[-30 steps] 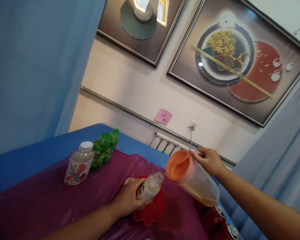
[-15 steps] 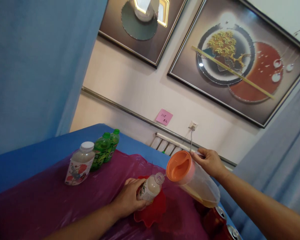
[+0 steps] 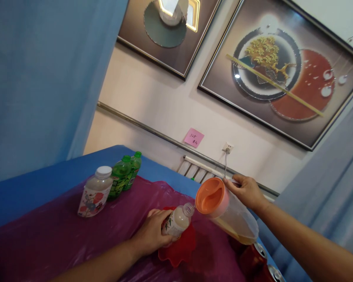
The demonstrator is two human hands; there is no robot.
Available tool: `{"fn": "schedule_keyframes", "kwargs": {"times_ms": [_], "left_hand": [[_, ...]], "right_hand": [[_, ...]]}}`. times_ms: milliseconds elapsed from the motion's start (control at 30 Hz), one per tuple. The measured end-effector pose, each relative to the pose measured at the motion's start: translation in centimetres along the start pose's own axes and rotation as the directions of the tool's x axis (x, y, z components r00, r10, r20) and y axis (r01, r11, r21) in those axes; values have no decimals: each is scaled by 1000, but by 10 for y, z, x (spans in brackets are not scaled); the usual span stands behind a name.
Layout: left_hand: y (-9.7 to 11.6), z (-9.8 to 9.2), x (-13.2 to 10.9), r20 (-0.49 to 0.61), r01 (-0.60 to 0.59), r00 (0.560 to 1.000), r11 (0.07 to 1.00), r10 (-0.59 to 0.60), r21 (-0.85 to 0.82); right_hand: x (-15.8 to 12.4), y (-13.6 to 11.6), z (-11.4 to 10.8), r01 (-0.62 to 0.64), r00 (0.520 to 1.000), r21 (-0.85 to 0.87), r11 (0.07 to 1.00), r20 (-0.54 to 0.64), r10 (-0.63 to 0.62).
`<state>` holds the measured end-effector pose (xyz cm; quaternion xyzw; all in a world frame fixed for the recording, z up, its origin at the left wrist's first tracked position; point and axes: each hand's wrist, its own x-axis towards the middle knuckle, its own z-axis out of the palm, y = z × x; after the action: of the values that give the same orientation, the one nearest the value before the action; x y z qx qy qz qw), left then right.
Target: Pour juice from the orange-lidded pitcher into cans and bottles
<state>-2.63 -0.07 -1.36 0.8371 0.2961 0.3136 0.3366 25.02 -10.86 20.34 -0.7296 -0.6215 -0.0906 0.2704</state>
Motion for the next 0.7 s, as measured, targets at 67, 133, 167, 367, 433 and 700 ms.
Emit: {"fn": "schedule_keyframes", "kwargs": {"times_ms": [67, 133, 167, 367, 433, 700], "left_hand": [[1, 0, 0, -8, -1, 1000, 1000, 1, -8], [1, -1, -1, -14, -6, 1000, 1000, 5, -13], [1, -1, -1, -14, -9, 1000, 1000, 9, -14], [-1, 1, -1, -15, -19, 1000, 1000, 19, -11], [-1, 1, -1, -19, -16, 1000, 1000, 16, -6], [-1, 1, 0, -4, -21, 1000, 1000, 21, 8]], "right_hand": [[0, 0, 0, -4, 1000, 4, 1000, 2, 4], [-1, -2, 0, -7, 1000, 0, 1000, 2, 7], [-1, -3, 0, -6, 1000, -3, 1000, 2, 6], [-2, -5, -1, 0, 1000, 1, 1000, 3, 0], [-2, -4, 0, 8, 1000, -1, 1000, 1, -8], [-2, -4, -1, 21, 1000, 16, 1000, -7, -20]]}}
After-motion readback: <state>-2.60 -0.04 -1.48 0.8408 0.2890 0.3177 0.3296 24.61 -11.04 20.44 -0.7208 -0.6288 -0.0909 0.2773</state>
